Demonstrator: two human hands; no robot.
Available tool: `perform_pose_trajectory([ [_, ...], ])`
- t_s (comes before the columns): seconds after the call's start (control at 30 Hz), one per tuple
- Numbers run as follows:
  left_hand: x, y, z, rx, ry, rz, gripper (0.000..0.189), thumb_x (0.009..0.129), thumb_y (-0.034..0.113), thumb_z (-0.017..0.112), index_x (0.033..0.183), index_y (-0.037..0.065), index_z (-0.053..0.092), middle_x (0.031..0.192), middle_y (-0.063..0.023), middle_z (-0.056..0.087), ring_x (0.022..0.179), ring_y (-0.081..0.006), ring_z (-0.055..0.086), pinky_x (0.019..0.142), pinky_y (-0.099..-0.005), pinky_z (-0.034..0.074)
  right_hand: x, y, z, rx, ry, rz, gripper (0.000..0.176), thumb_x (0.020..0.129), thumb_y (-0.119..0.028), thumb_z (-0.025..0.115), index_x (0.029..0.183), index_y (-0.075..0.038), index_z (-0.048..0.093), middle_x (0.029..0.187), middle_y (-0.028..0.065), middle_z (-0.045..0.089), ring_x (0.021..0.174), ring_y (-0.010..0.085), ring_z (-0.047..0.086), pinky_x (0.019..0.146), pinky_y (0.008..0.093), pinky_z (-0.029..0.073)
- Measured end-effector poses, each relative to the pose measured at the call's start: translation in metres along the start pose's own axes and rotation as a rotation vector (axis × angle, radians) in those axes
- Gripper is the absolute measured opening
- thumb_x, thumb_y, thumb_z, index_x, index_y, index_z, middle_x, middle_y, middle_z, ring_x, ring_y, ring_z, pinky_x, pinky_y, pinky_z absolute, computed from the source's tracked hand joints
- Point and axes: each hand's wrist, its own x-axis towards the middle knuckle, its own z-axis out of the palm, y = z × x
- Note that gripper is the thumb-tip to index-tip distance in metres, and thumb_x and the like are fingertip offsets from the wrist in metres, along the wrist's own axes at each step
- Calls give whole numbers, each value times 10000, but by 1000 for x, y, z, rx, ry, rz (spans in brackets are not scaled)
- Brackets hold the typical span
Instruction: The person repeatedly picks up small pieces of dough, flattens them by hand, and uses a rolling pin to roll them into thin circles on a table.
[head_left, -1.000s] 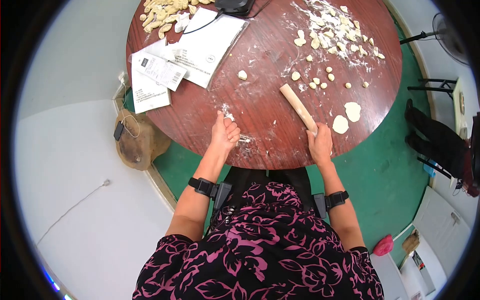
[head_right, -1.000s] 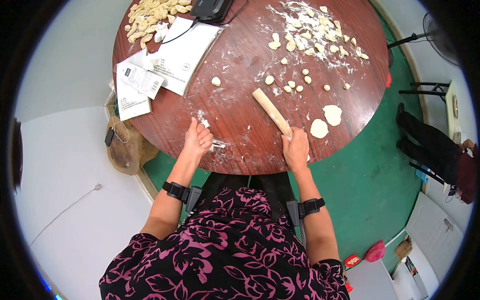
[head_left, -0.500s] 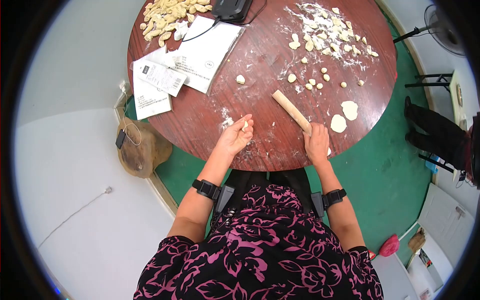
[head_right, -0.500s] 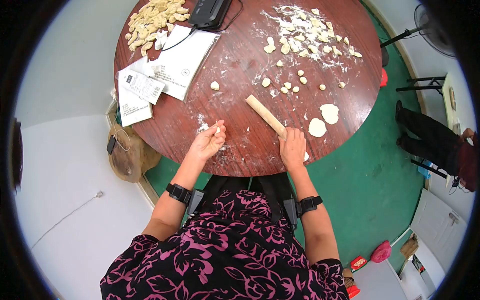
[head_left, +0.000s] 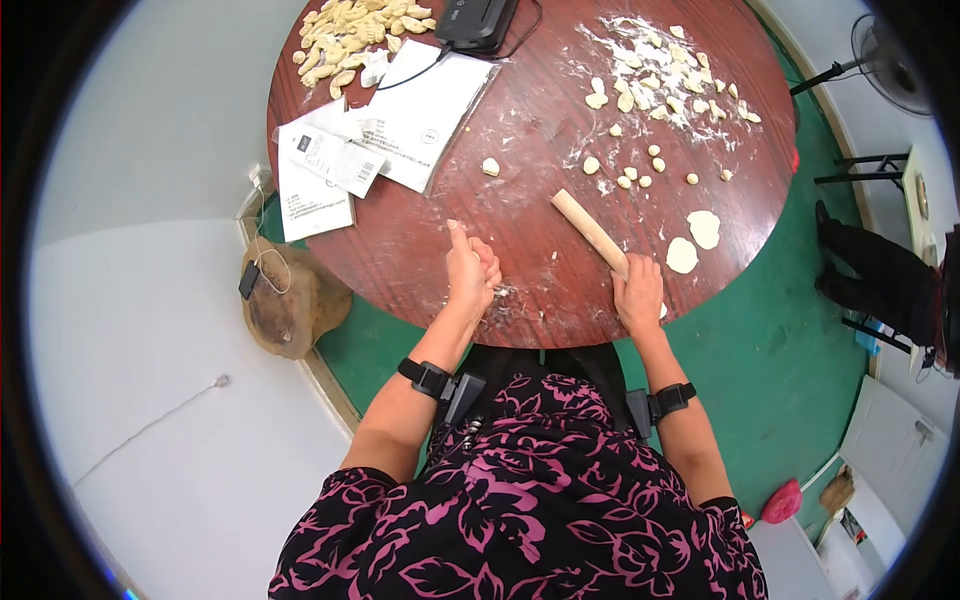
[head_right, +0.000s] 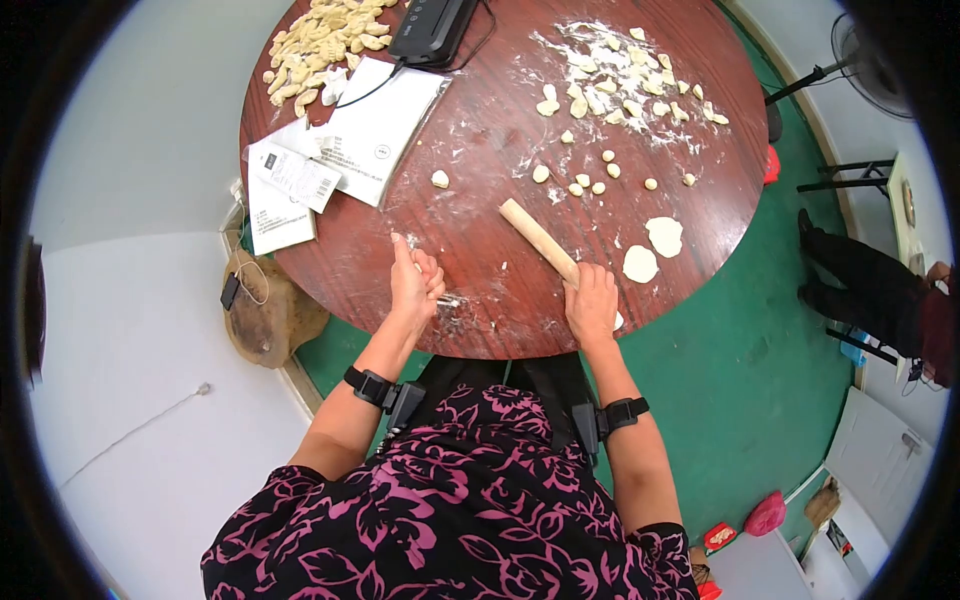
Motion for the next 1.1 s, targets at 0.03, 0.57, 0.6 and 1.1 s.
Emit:
perform_pose_trajectory([
  [0.03,1,1,0,-21,-2,-27,590,916,585,373,545,129,318,451,16,227,349,-86,219,306,-236,130,0,1,0,3,6,-4,363,753,-147,666,1069,-59,509,1007,109,524,927,307,493,772,412,408],
  [0.57,32,-18,-29,-139,-453,-485,301,942,195,521,1161,-10,517,765,-29,566,543,-73,451,451,-163,378,0,2,0,17,12,-3,357,750,-149,662,1062,-56,516,988,119,524,913,312,498,746,415,407],
  [0.6,34,-19,-31,-136,-514,-497,299,945,193,515,1163,-11,514,727,-12,541,520,-67,414,436,-161,349,0,2,-1,18,12,-5,357,750,-150,661,1063,-55,516,988,119,525,912,311,499,746,414,407],
  [1.1,20,-33,9,256,-453,-303,411,881,57,570,1241,-92,439,1141,-197,571,1026,-273,596,892,-339,505,-1,6,-2,29,-17,-11,400,747,-159,667,1096,-48,507,1028,107,533,925,293,503,767,402,408],
])
